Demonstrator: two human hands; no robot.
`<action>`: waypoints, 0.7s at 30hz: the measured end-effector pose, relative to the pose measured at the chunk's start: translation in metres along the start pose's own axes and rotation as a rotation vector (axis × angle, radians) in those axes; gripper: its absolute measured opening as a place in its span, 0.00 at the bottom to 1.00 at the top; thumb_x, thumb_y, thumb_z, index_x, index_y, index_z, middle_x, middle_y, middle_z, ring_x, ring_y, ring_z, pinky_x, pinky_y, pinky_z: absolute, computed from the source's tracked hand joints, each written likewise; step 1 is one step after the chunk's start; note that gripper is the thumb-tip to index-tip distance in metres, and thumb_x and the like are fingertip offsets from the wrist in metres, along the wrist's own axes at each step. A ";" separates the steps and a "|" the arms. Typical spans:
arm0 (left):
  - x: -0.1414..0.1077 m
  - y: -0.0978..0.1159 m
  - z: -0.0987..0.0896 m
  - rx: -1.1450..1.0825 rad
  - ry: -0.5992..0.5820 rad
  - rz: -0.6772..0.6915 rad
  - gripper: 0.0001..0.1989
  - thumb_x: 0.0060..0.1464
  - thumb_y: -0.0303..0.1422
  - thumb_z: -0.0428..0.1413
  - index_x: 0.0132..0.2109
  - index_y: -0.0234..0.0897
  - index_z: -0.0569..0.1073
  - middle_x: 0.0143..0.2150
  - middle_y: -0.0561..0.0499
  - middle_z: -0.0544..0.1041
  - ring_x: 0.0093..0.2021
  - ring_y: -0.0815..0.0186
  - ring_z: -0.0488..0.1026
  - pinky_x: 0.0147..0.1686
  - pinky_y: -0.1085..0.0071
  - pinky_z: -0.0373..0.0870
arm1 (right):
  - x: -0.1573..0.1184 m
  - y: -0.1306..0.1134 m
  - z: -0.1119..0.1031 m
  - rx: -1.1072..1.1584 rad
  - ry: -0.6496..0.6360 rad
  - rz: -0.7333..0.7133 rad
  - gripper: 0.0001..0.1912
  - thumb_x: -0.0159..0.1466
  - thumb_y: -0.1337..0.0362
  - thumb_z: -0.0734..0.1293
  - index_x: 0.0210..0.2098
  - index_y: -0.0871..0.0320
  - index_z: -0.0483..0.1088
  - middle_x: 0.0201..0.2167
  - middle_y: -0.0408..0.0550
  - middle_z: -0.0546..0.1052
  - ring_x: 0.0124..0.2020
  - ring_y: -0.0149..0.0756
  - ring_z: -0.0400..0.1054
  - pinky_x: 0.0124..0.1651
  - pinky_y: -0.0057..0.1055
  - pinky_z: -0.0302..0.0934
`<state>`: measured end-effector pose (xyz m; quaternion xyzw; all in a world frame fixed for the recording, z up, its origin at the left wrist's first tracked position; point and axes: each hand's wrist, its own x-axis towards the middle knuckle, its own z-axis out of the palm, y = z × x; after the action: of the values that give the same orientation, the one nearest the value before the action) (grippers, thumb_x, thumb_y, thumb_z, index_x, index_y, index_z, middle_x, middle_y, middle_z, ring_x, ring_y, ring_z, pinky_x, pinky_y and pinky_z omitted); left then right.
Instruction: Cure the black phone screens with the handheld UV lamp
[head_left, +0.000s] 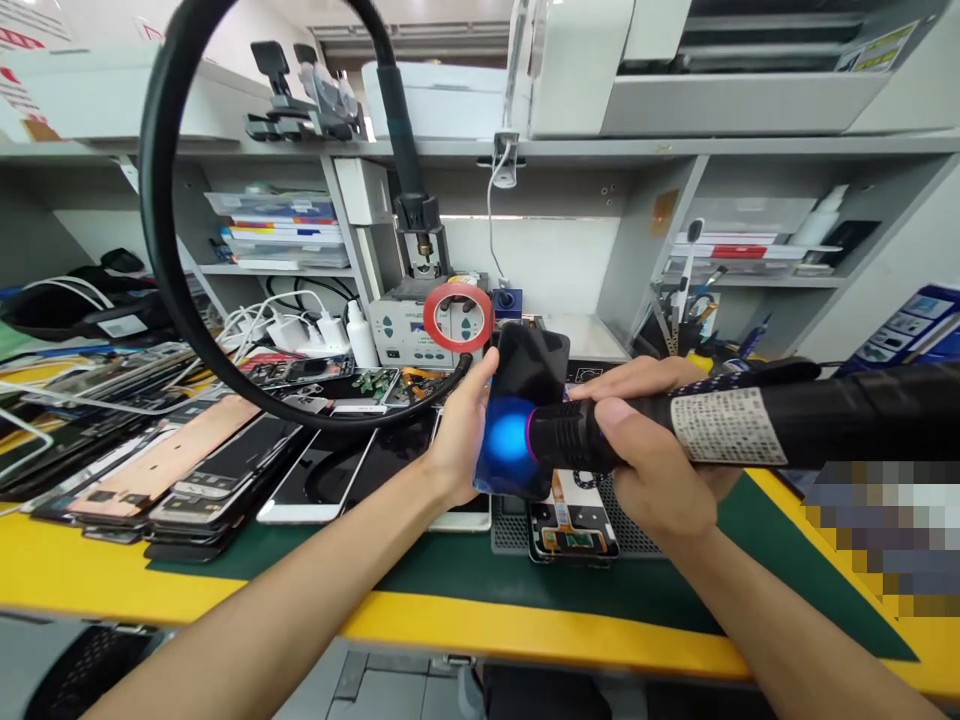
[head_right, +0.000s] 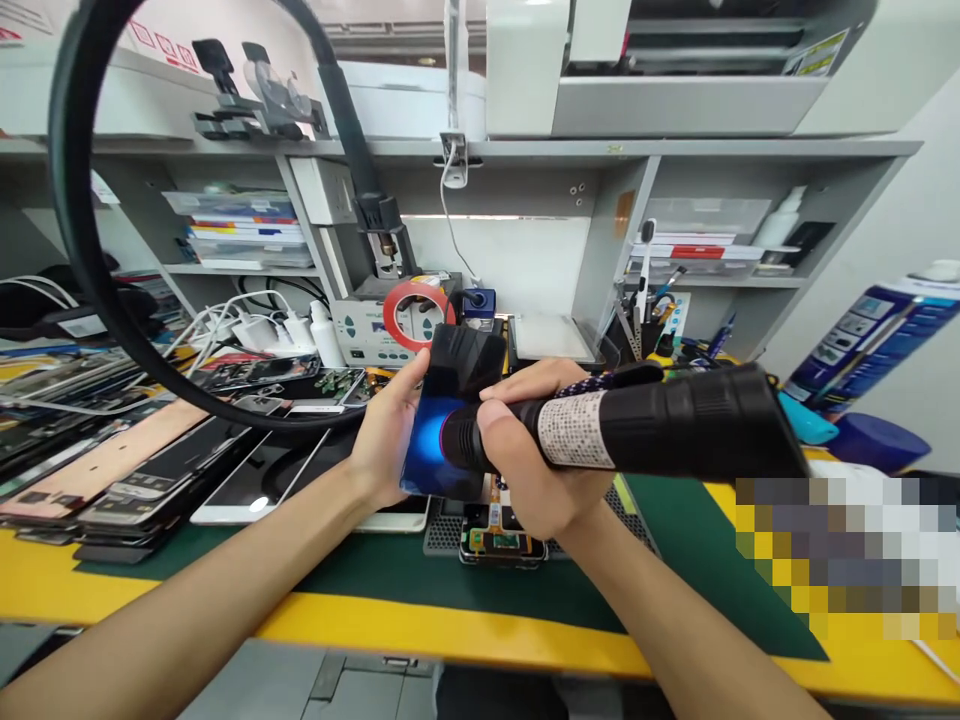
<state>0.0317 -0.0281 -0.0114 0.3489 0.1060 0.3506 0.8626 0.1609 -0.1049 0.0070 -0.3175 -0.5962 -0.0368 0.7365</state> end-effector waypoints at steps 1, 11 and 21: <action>0.000 0.001 0.000 -0.004 0.018 -0.003 0.29 0.64 0.48 0.53 0.66 0.37 0.70 0.58 0.43 0.78 0.60 0.49 0.73 0.62 0.52 0.67 | -0.002 -0.001 0.001 0.006 -0.019 0.019 0.03 0.59 0.68 0.69 0.29 0.53 0.74 0.30 0.44 0.78 0.31 0.36 0.74 0.39 0.35 0.68; 0.001 0.006 -0.003 -0.078 -0.046 -0.044 0.25 0.66 0.47 0.52 0.62 0.37 0.74 0.58 0.46 0.78 0.62 0.47 0.72 0.61 0.49 0.67 | -0.010 -0.013 0.005 -0.044 -0.114 0.125 0.03 0.58 0.62 0.70 0.28 0.53 0.74 0.29 0.46 0.78 0.33 0.38 0.74 0.44 0.38 0.71; -0.001 0.008 0.001 -0.059 -0.009 0.006 0.26 0.67 0.46 0.51 0.65 0.38 0.71 0.58 0.45 0.78 0.61 0.50 0.72 0.61 0.54 0.68 | -0.012 -0.012 0.003 -0.034 -0.140 0.115 0.01 0.57 0.65 0.70 0.30 0.55 0.73 0.32 0.48 0.78 0.35 0.41 0.75 0.44 0.43 0.72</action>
<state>0.0272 -0.0251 -0.0054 0.3250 0.0906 0.3546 0.8720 0.1493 -0.1167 0.0018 -0.3652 -0.6263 0.0176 0.6885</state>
